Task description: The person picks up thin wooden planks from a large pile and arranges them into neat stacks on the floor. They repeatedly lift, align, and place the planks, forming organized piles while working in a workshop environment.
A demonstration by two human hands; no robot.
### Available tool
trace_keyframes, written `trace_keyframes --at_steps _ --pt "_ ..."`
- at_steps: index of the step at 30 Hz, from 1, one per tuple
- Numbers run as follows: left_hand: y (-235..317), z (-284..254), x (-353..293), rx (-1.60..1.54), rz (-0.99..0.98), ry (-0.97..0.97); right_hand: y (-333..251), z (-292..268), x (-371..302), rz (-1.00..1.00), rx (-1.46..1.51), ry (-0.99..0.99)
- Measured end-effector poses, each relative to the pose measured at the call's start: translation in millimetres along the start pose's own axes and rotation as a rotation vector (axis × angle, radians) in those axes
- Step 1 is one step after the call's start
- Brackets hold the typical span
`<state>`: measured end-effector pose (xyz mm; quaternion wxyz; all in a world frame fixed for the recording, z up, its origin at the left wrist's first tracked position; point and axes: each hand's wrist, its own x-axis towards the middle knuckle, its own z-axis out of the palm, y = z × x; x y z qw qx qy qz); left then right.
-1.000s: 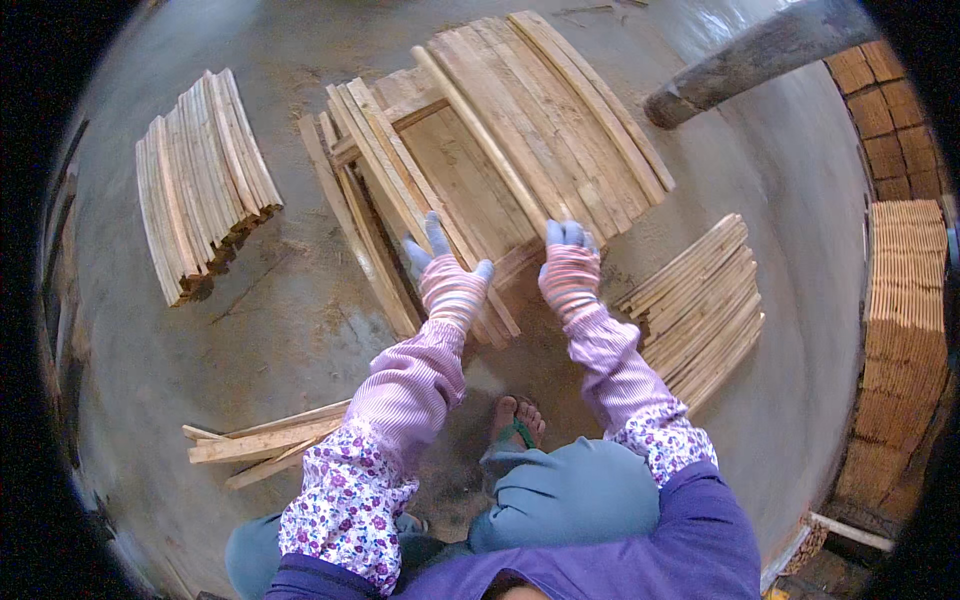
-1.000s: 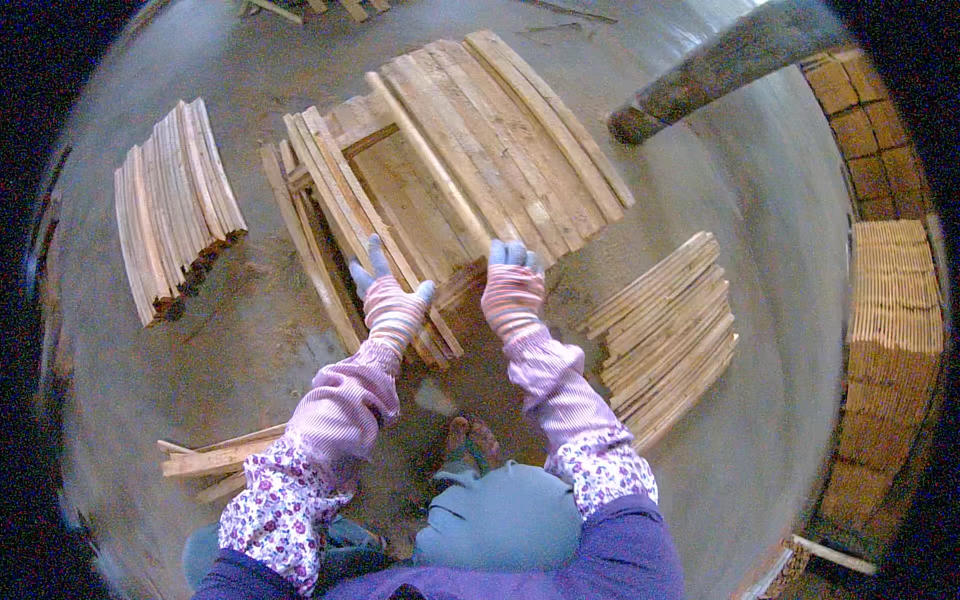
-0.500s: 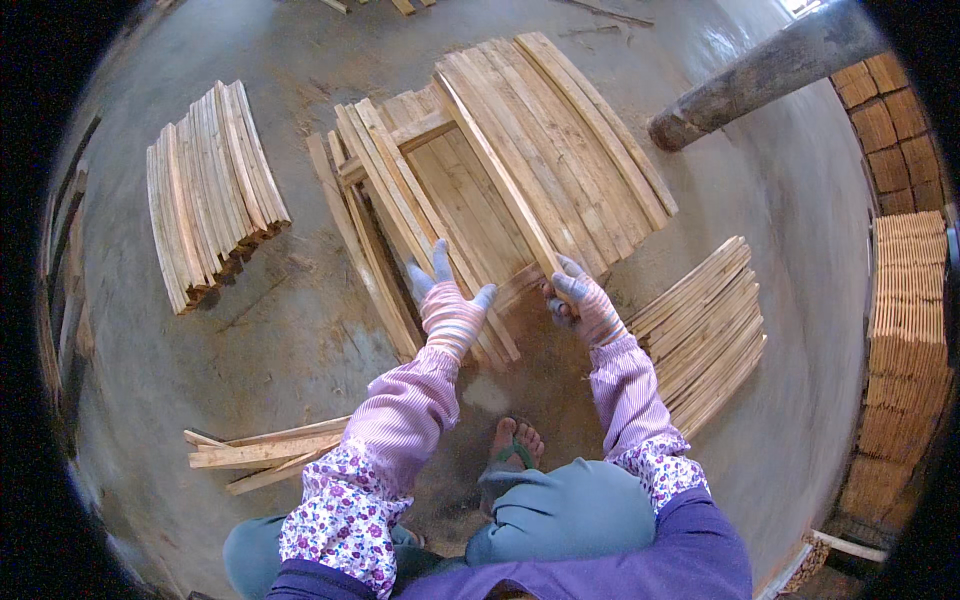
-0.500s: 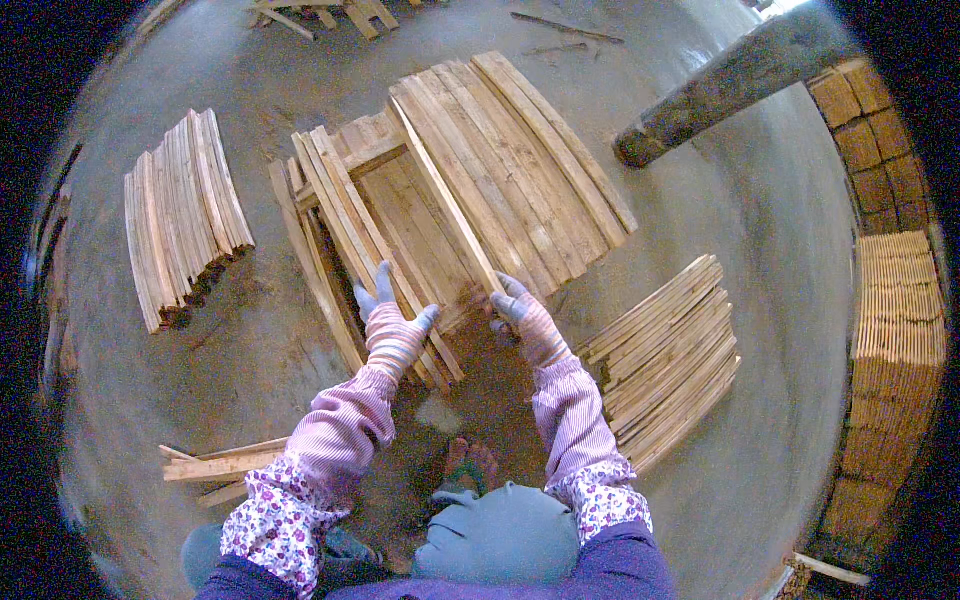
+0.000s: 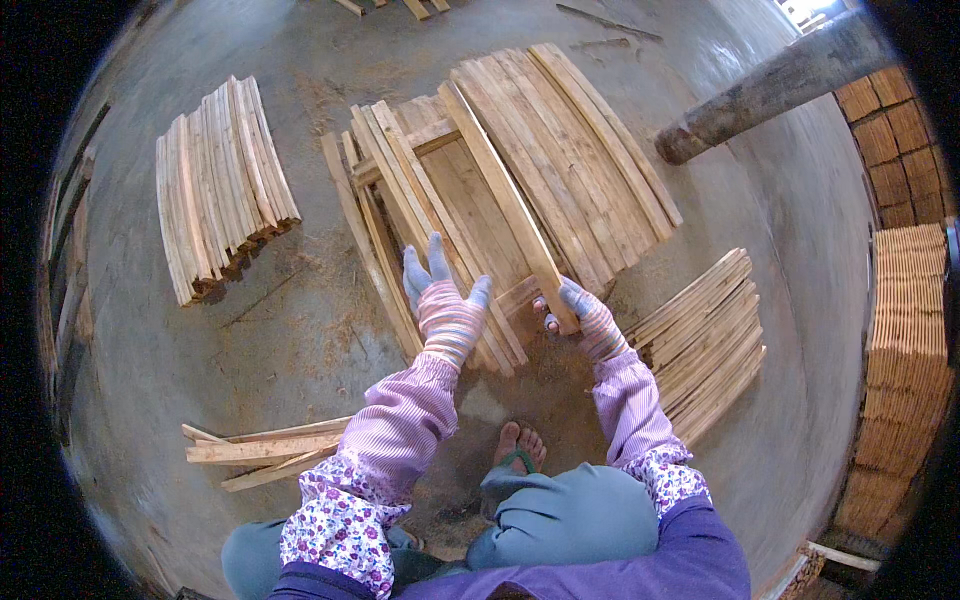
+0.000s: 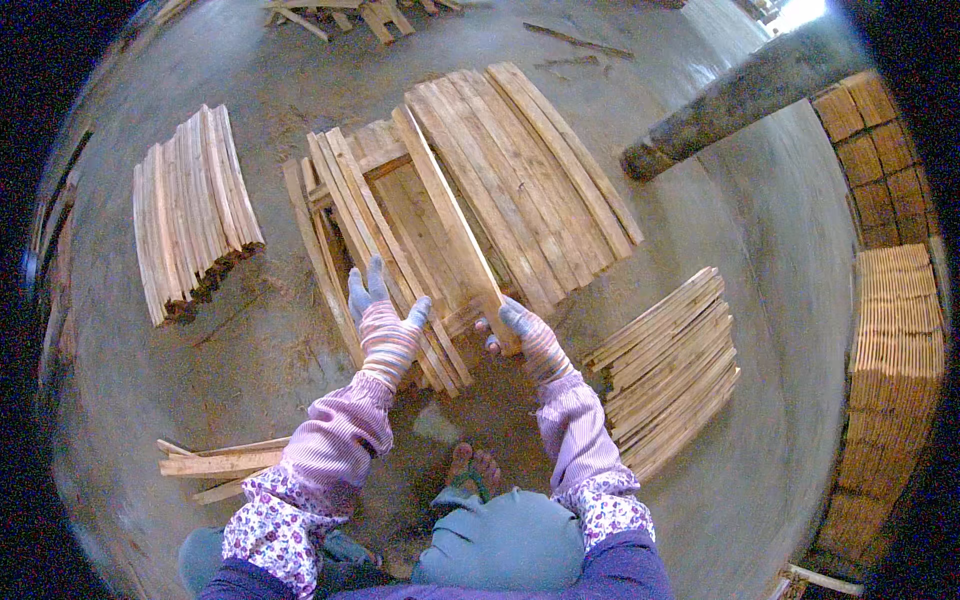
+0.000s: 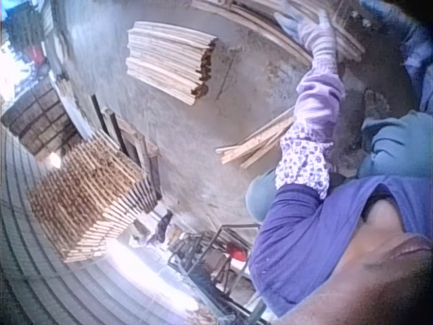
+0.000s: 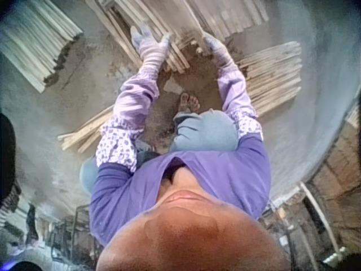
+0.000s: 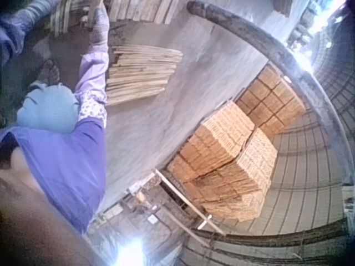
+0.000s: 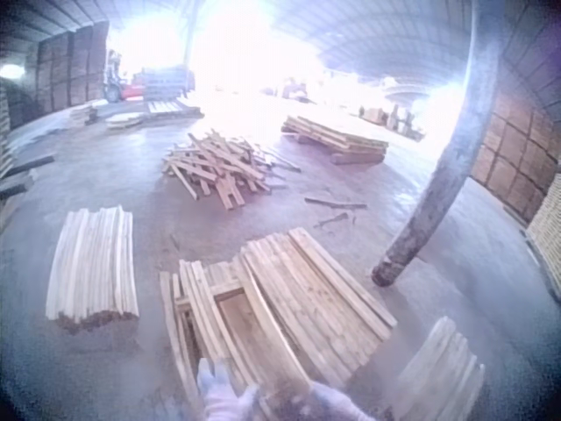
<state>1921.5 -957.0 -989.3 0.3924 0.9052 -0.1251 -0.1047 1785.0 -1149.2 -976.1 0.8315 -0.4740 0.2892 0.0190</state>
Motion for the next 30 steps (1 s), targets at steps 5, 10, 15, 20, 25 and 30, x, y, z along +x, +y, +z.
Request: trace_keyframes --at_steps 5,10,15,20,25,30 --pt "0.5 -10.7 4.6 -0.053 0.112 0.054 -8.4 24.8 -40.1 -0.202 0.04 0.029" --pt "-4.4 1.6 -2.2 0.039 0.113 0.019 5.4 24.3 -49.7 -0.419 -0.393 0.279" --pt "-1.8 8.5 -57.0 0.244 0.649 -0.222 19.9 -54.5 -38.3 -0.648 -0.349 0.878" --pt "-16.3 24.8 -76.3 0.377 0.784 -0.378 33.8 -166.8 -33.9 -0.393 -0.801 1.342" --pt "-7.0 36.5 -81.7 0.306 0.826 -0.329 52.4 -211.0 -38.8 -0.351 -0.818 1.546" --pt "-9.6 13.6 -73.0 0.373 0.79 -0.357 -0.5 -174.1 -5.0 -0.064 -0.973 1.407"
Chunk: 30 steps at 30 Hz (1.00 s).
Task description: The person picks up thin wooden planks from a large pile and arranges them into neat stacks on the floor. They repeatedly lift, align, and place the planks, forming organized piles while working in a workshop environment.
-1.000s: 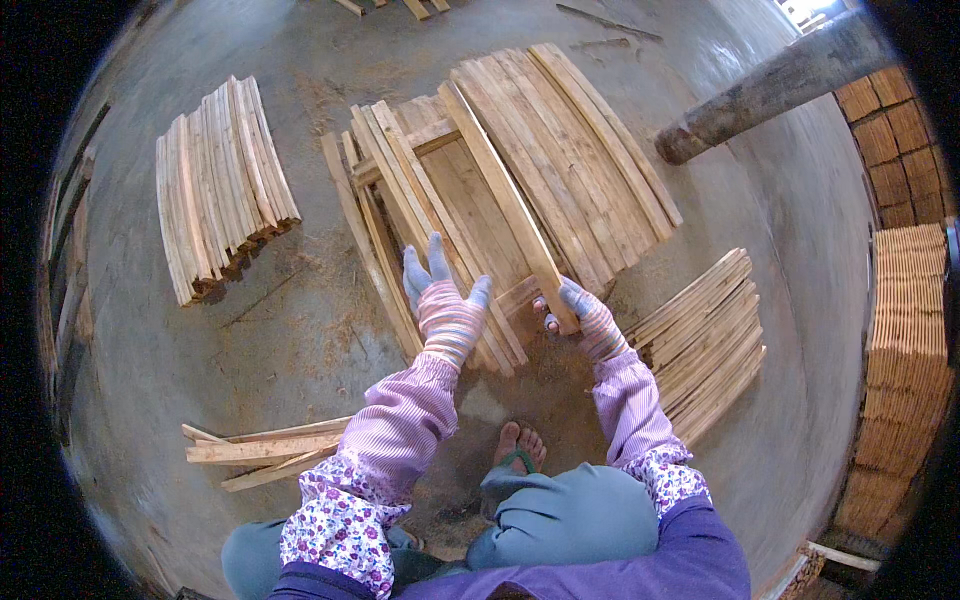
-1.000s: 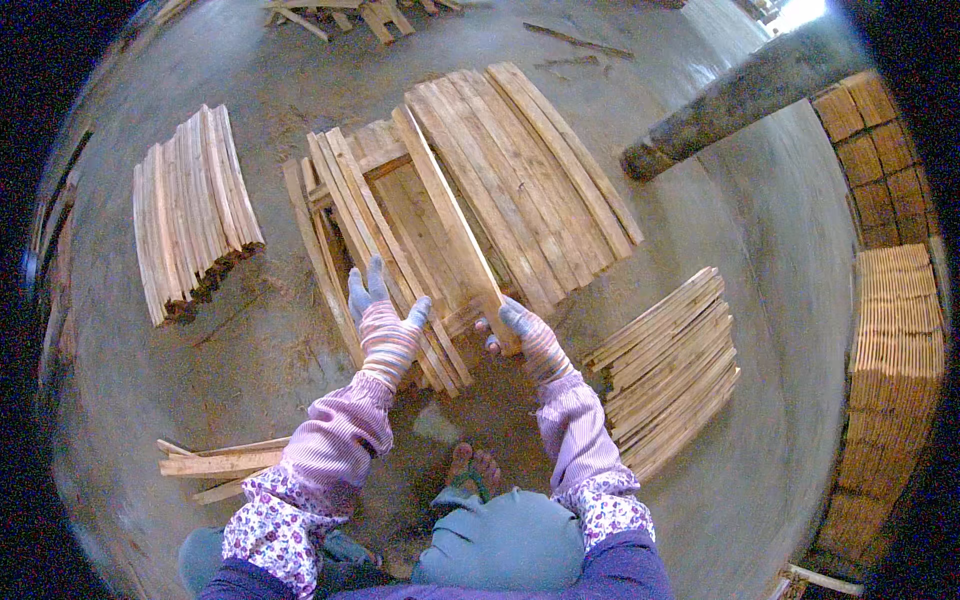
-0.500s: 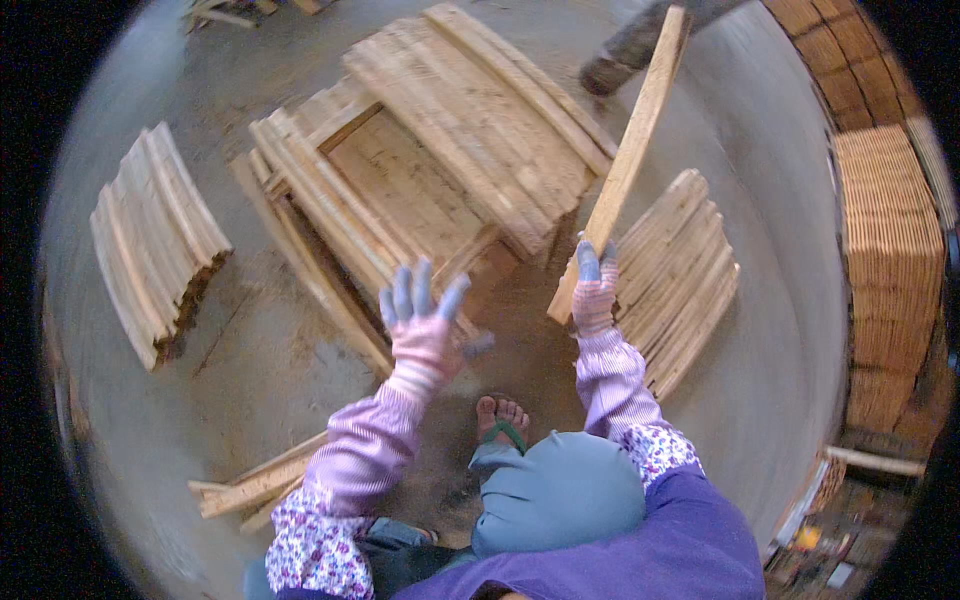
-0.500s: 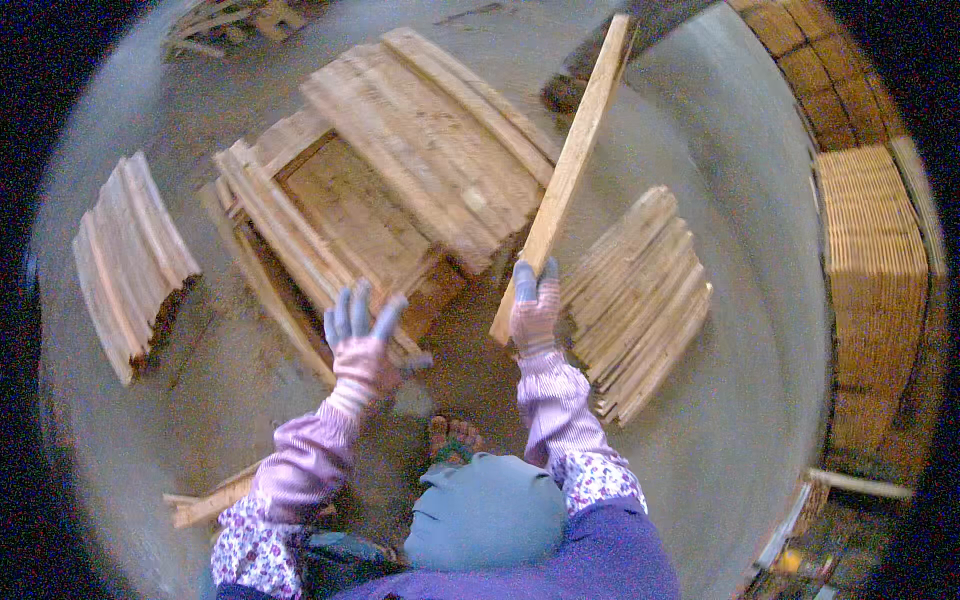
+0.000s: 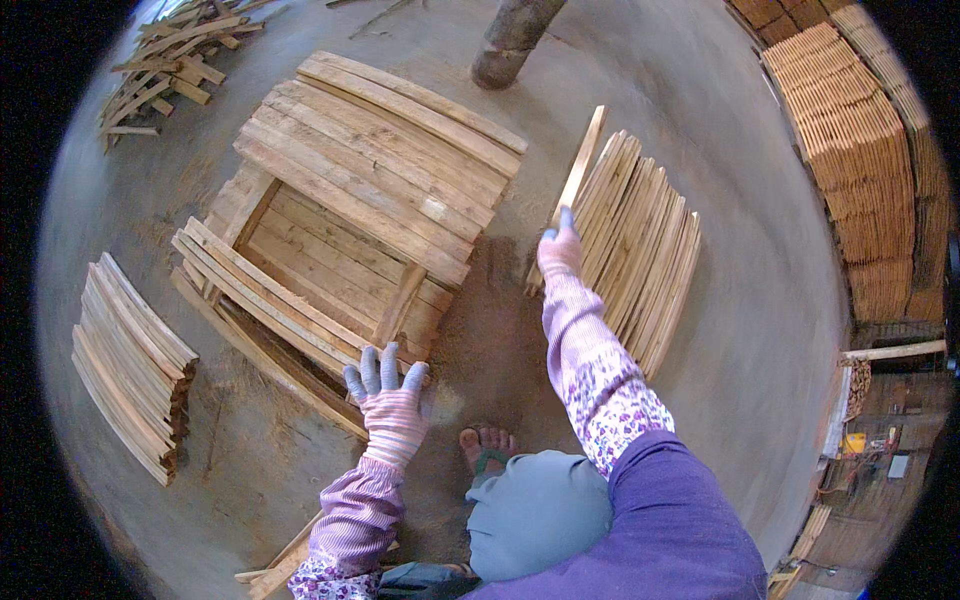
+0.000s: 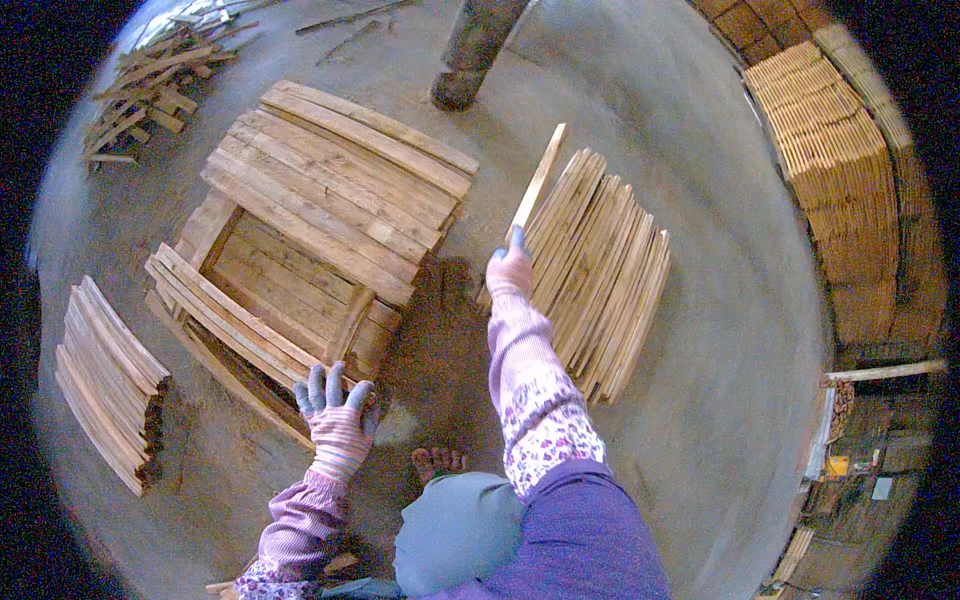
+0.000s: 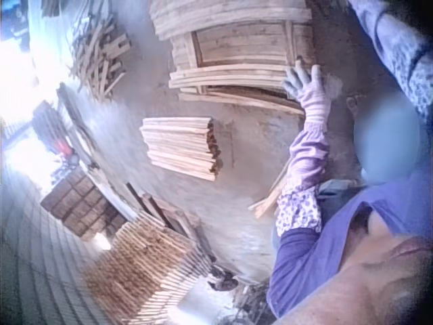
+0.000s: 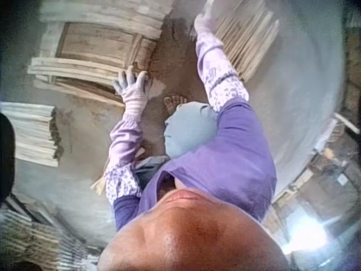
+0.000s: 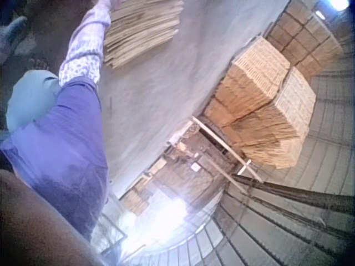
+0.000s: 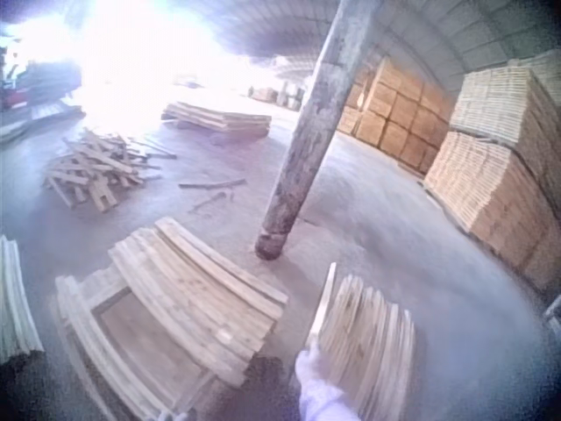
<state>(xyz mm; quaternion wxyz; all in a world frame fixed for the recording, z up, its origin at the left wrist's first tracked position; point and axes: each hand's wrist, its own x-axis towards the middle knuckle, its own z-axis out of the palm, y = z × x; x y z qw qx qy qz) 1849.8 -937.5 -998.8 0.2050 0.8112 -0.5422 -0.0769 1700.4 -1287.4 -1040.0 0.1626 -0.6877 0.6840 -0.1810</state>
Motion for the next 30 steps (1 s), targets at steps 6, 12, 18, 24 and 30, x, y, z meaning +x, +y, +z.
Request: trace_keyframes --at_steps 6,12,18,24,30 --pt "4.5 -19.0 4.5 -0.123 -0.003 0.014 -18.2 4.5 73.6 0.089 -0.688 -0.472" --pt "-16.3 -36.4 20.8 -0.162 -0.061 0.172 9.2 16.0 95.7 -0.245 -1.169 -0.317" --pt "-59.1 -49.7 22.7 -0.072 -0.21 0.228 4.6 23.8 95.2 -0.098 -1.309 -0.558" --pt "-66.7 -40.3 33.0 -0.222 -0.341 0.291 91.9 -13.6 131.8 -0.035 -1.133 -0.381" --pt "-76.6 -21.9 40.0 -0.18 -0.527 0.392 2.3 -13.6 42.0 -0.599 -0.274 0.055"
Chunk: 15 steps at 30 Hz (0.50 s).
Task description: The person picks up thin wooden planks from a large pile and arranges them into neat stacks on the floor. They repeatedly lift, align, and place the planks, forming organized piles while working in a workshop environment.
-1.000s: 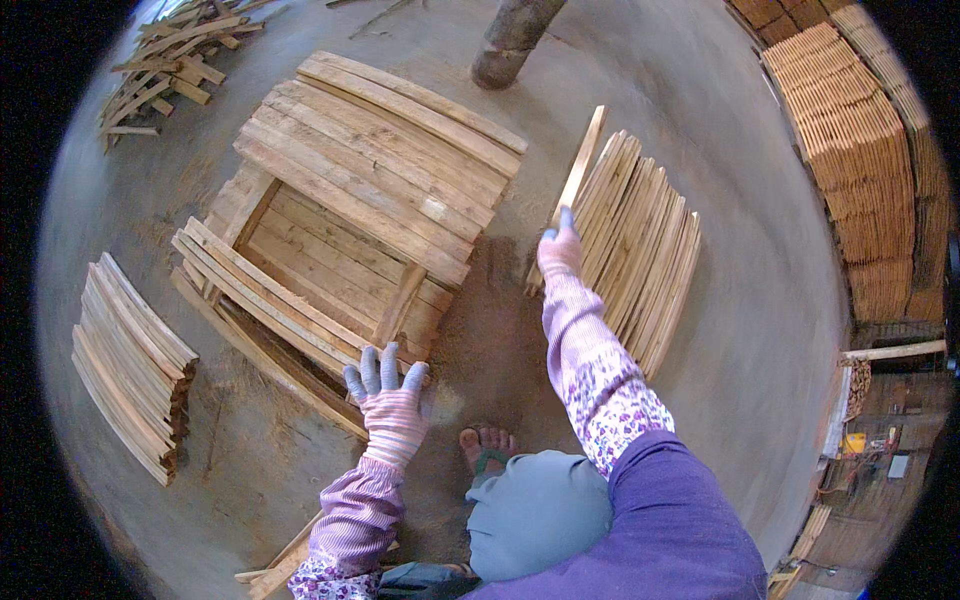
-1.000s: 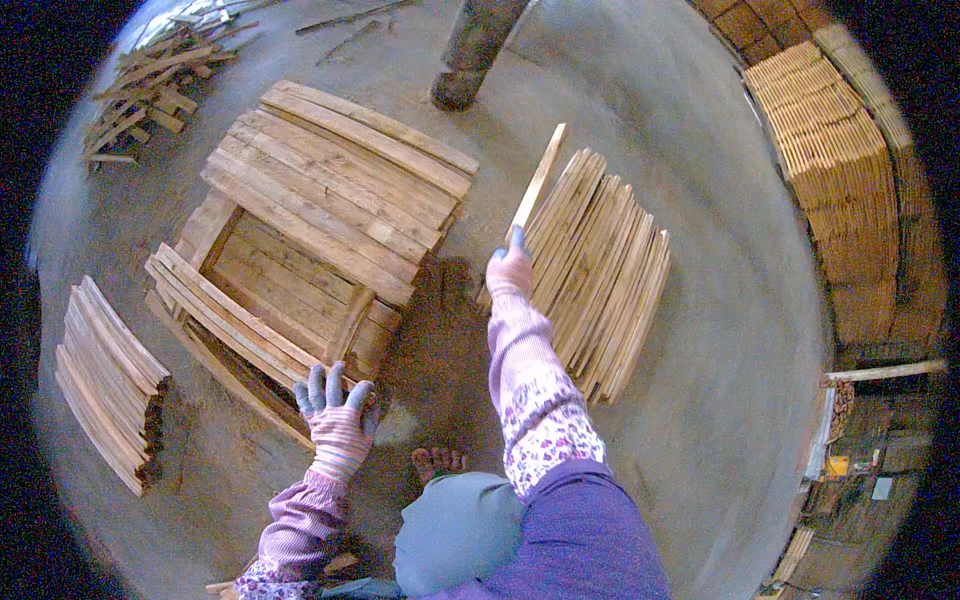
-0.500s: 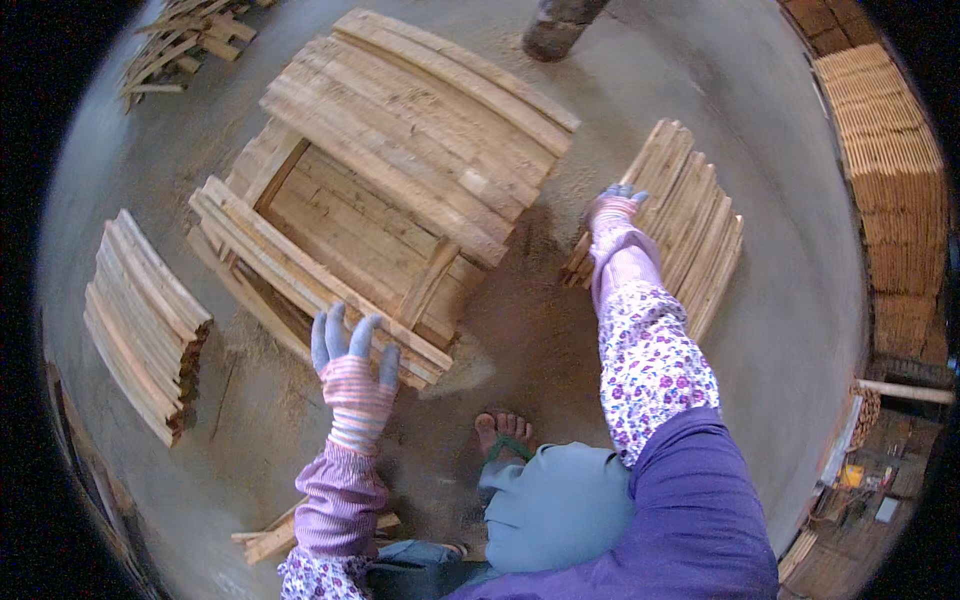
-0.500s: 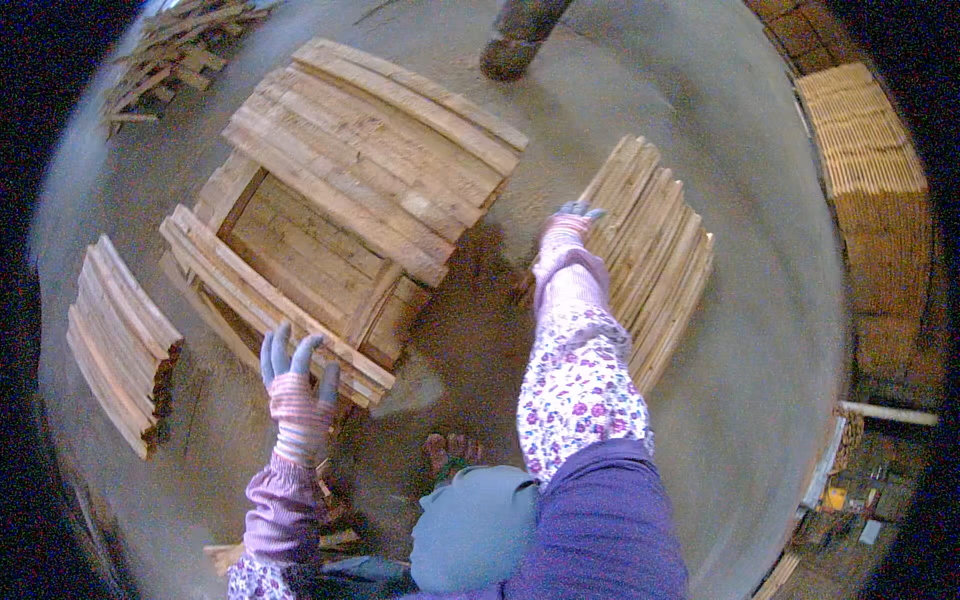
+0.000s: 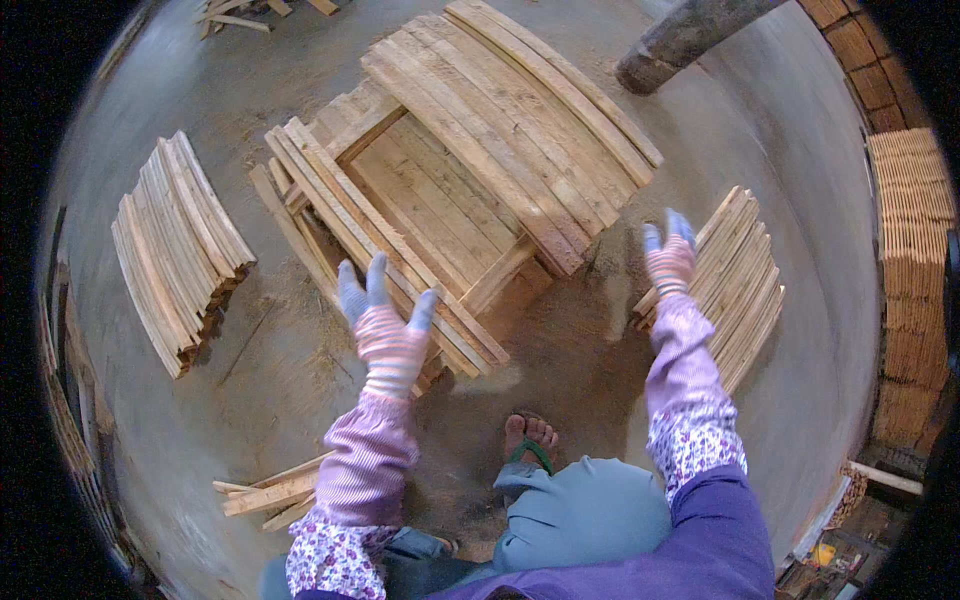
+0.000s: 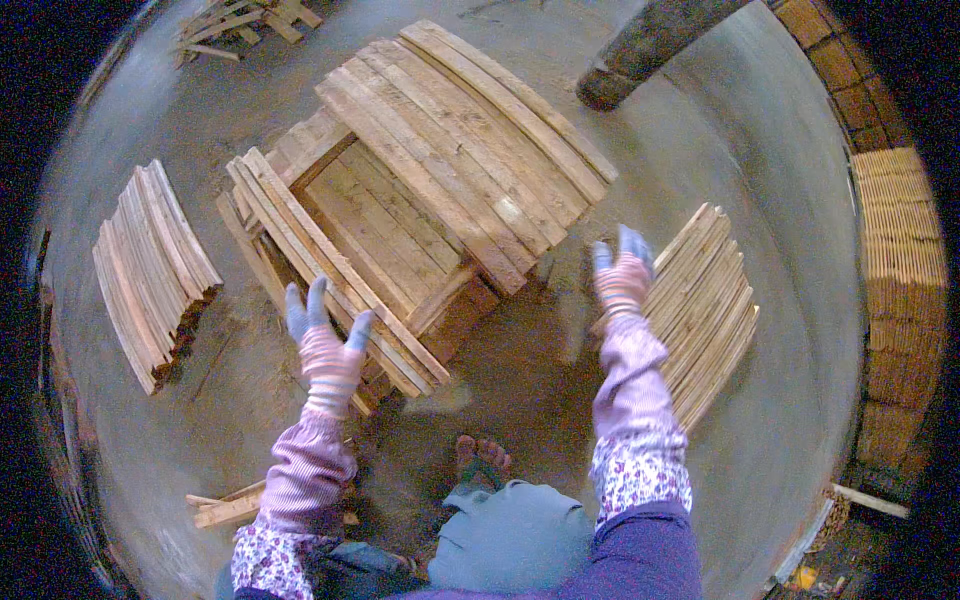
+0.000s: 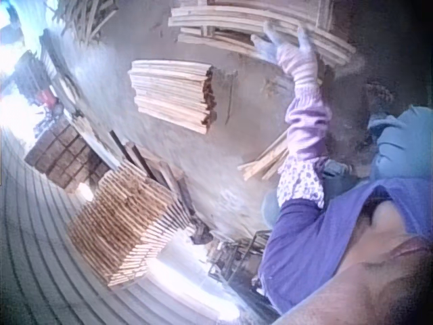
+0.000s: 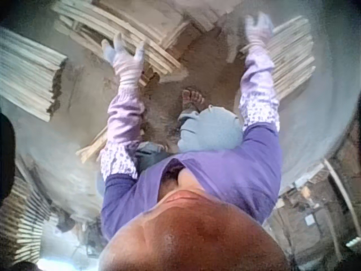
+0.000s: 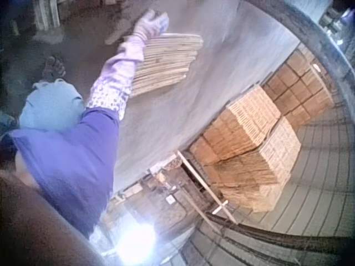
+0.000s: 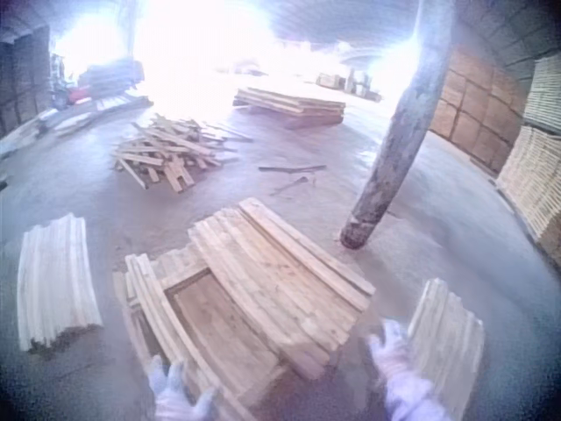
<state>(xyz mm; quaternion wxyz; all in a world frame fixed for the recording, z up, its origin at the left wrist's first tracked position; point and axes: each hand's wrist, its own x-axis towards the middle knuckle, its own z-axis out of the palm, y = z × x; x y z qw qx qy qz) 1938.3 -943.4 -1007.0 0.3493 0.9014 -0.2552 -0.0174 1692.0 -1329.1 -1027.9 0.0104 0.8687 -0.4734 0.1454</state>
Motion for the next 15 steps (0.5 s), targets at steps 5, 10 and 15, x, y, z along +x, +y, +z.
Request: trace_keyframes --at_steps 5,10,15 --pt "25.0 24.5 15.7 0.18 -0.131 -0.161 -195.5 -39.8 -32.9 -0.4 -0.113 -0.347" --pt "23.2 33.3 14.4 0.17 -0.068 -0.171 -176.7 -26.7 5.7 -0.22 0.431 -0.482" --pt "13.3 34.1 10.0 0.186 -0.064 -0.139 -171.8 -36.4 13.8 0.019 0.826 -0.87"
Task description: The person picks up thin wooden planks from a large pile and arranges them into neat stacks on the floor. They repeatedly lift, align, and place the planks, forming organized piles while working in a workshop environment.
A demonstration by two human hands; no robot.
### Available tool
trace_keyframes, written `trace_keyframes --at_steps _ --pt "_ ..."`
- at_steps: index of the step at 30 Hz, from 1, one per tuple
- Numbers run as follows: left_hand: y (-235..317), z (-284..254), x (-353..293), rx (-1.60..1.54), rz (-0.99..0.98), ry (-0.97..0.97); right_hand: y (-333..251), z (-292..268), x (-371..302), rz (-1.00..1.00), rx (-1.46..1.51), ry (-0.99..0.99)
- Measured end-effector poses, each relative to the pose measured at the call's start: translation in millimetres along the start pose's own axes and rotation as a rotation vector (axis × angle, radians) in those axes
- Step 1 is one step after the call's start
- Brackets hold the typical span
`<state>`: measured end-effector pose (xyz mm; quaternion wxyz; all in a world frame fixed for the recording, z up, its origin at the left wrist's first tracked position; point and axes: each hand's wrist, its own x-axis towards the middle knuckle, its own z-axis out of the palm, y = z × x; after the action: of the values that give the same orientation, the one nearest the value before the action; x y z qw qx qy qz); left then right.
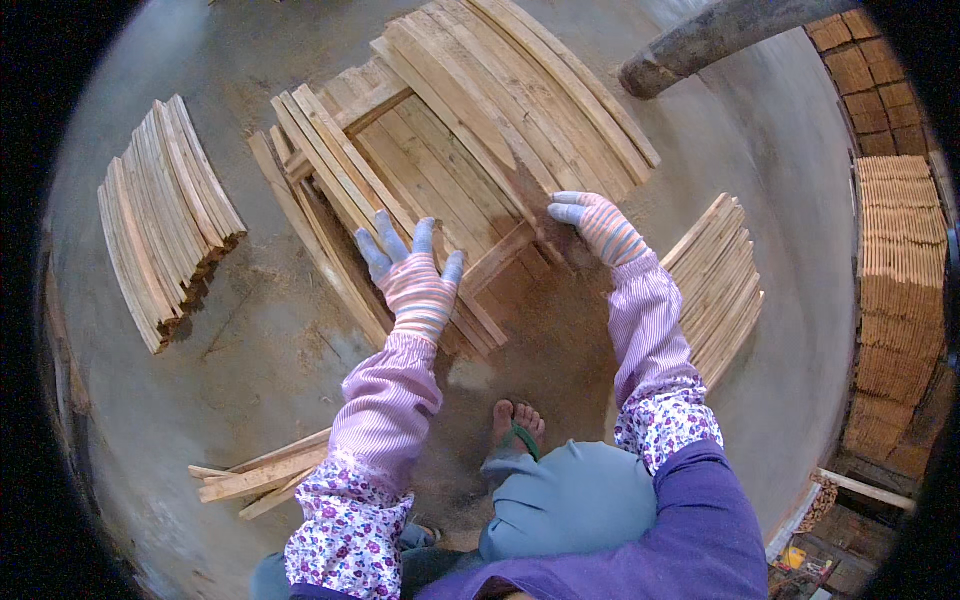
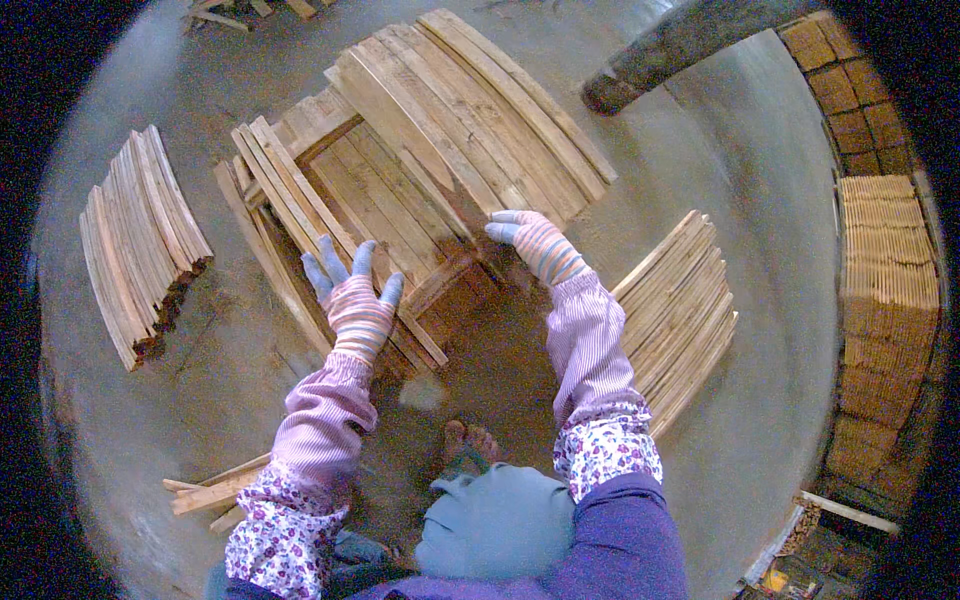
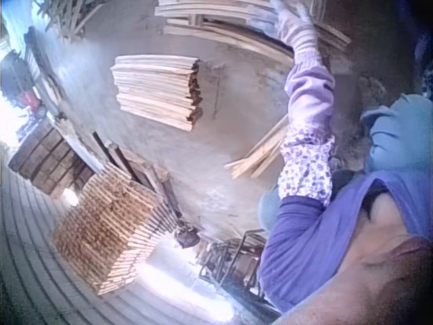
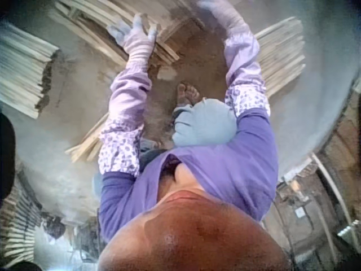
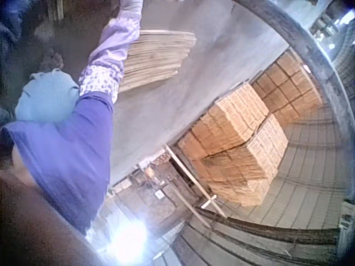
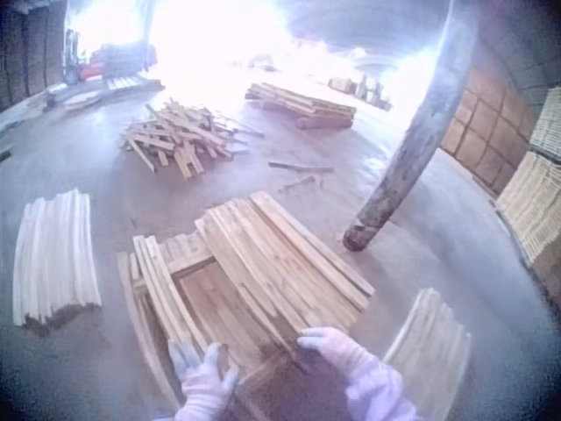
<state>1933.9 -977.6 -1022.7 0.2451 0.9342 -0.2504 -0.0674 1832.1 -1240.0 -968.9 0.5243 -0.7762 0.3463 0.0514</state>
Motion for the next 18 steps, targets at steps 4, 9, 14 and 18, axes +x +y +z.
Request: trace_keyframes --at_steps 4,9,14,18 --pt "11.1 -1.0 3.1 -0.003 0.013 0.006 28.2 -0.3 8.6 0.281 0.717 -0.24" --pt "18.6 -5.4 2.7 0.029 0.004 -0.046 25.1 2.3 -15.2 0.232 0.757 -0.042" --pt "15.2 -21.3 5.8 0.066 -0.059 -0.186 -13.3 11.2 -56.1 0.064 0.564 -0.603" --pt "20.1 -30.2 7.2 0.047 -0.05 -0.267 23.5 26.0 -57.5 0.166 0.279 -0.573"
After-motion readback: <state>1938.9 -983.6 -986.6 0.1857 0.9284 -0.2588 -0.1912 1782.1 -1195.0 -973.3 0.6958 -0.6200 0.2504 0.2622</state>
